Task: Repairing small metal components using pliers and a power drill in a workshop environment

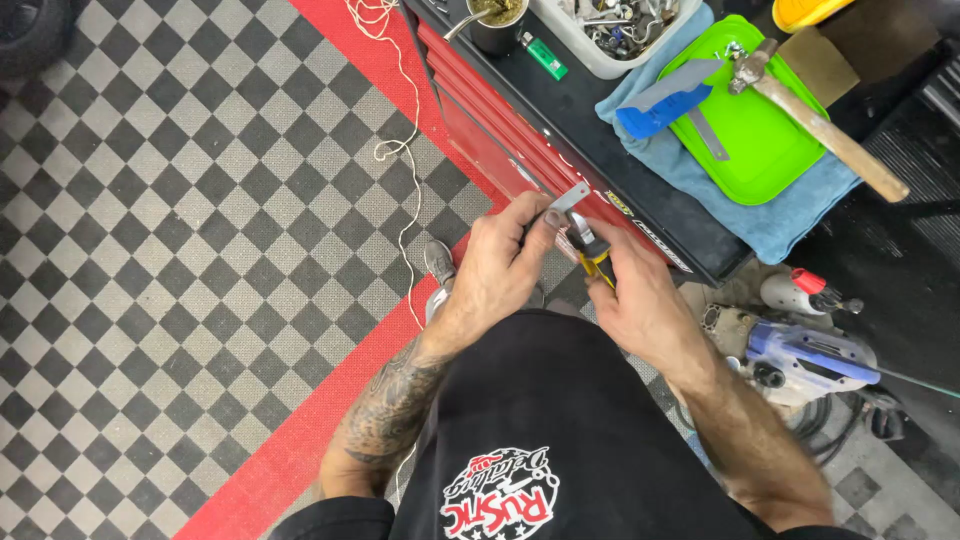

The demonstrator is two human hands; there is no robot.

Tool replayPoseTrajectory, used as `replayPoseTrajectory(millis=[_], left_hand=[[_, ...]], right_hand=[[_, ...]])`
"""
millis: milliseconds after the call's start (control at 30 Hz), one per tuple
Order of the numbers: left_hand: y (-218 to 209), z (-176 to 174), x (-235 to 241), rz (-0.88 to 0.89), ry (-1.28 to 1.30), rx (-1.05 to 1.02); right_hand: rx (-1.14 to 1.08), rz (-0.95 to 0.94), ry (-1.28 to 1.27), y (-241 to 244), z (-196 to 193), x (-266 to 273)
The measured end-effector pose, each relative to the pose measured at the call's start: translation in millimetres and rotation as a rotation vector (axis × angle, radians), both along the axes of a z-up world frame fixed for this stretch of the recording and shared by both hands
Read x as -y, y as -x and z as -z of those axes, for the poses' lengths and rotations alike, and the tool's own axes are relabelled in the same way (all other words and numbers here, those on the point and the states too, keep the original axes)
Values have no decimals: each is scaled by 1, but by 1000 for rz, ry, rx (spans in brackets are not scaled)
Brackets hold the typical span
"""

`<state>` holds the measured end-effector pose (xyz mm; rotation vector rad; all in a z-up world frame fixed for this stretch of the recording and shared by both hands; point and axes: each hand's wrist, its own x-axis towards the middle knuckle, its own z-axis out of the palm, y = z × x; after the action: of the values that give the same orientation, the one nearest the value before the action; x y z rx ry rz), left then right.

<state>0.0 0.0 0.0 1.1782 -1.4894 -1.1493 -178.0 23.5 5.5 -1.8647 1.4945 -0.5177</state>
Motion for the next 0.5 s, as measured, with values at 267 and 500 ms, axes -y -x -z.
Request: replayPoseTrajectory(millis=[267,500], left_hand=[[-5,3,0,-12,34,-1],[-8,7,-1,-4,36,-9]], right_hand=[[-173,4,52,-13,-15,-2],[-292,-26,68,-14,-11,-3]])
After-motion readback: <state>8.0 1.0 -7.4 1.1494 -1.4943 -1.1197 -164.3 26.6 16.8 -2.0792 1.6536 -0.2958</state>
